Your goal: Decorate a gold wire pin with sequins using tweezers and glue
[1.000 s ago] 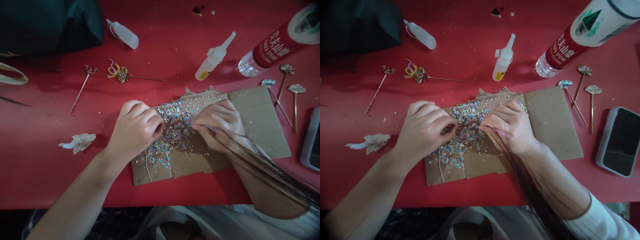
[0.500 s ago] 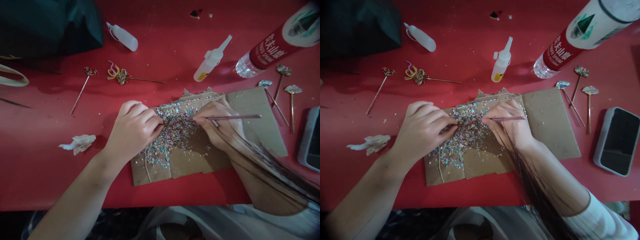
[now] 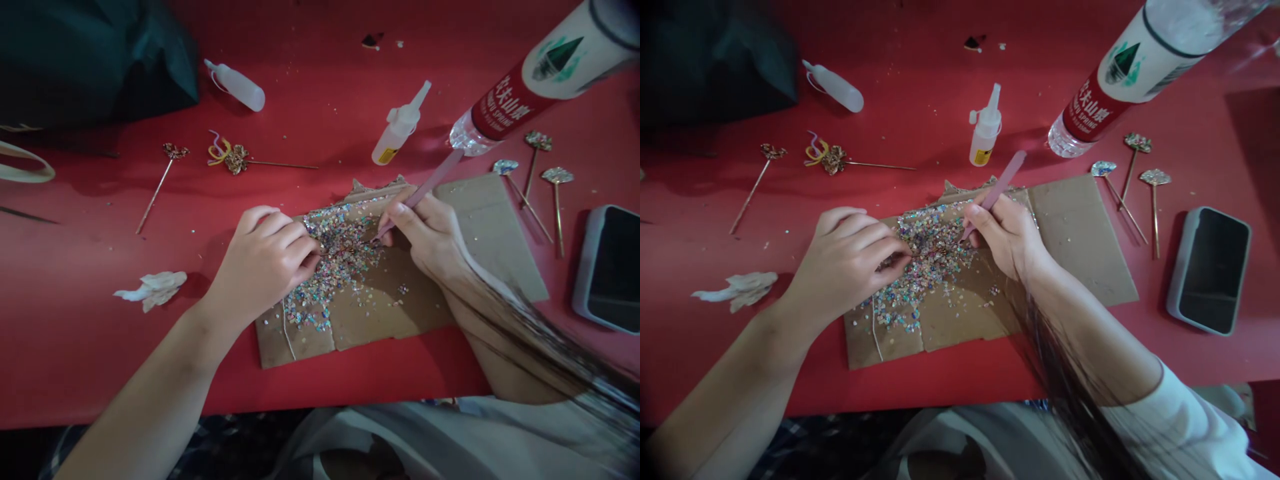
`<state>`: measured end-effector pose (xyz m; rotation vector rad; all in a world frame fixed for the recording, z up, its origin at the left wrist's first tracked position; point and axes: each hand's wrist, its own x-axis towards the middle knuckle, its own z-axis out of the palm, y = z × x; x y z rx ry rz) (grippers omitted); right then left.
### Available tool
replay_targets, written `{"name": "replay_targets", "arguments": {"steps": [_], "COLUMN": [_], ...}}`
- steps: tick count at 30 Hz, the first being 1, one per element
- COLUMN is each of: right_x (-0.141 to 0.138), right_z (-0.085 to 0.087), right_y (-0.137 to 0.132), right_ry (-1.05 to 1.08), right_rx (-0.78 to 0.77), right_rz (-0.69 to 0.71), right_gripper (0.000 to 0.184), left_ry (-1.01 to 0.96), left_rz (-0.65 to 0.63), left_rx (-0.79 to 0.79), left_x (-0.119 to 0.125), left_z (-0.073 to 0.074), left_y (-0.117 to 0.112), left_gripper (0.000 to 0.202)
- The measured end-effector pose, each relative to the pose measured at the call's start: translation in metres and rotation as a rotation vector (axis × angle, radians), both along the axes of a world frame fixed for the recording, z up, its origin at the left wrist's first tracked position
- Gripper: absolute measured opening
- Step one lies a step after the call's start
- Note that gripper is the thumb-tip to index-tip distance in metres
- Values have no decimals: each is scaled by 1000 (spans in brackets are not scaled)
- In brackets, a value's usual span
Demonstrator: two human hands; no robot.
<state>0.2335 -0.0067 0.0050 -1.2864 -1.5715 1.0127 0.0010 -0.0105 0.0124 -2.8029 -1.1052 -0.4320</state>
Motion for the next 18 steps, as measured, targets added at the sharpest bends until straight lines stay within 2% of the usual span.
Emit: {"name": "replay_targets", "arguments": {"steps": [9, 18], "right_x": [-3, 2], "right_z": [2, 0], "right_y": [-1, 2], "right_ry": [73, 99], "right_rx": [-84, -138], "right_rz": [29, 133], "right_gripper": [35, 39], "left_ry": [24, -6], "left_rz": [-34, -173], "left_rx": [0, -103], "left_x": [0, 1], "left_z": [1, 0], "left_y": [1, 2], "left_gripper": [14, 12]}}
